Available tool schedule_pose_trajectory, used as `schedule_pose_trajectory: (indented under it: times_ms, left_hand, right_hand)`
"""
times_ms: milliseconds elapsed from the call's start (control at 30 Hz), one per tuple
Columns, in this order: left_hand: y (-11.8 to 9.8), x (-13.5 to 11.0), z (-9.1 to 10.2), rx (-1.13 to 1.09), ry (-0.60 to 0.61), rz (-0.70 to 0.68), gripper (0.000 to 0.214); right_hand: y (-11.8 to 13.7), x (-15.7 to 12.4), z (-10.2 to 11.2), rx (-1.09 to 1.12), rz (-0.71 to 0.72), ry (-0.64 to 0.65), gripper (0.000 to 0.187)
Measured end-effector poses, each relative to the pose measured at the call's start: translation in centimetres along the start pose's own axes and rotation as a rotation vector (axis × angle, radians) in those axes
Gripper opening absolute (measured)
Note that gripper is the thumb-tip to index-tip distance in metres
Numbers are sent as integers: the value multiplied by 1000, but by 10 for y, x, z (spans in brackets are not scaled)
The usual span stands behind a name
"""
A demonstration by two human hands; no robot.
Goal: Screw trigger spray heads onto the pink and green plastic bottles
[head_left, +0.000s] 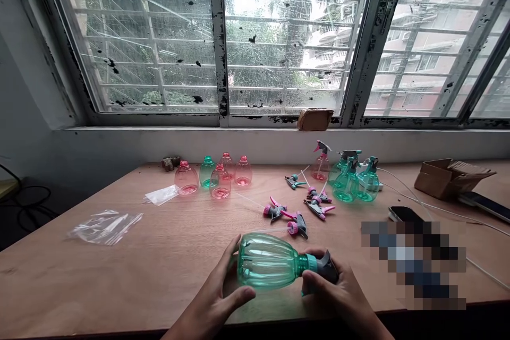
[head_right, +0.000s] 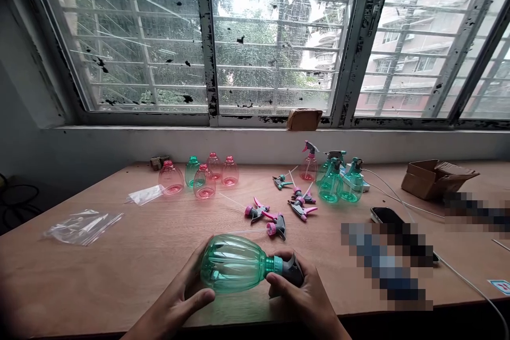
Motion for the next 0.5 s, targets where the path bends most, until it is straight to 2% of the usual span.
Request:
schedule_pose_trajectory:
  times_ms: [100,200,333,500]
  left_hand:
    - [-2,1,0,42,-9,-23,76]
    - [-3,0,-1,30,-46,-52,75]
    - [0,0,-2,4,-10,-28,81]
    - [0,0,0,12,-1,-24,70]
  right_hand:
    - [0,0,0,-11,10,-10,36]
    - [-1,0,-1,5,4,-26,39]
    - [-1,0,-2,-1,3,-21,39]
    - [-1,0,-1,3,4,-9,39]
Point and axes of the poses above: each hand's wrist, its own x-axis towards the middle knuckle, its own z-axis out of the back of the hand, y = z × x, the point moved 2 cm from there along x, towards the middle knuckle, and after that the axes turned 12 degrees about x, right-handed, at the moved point
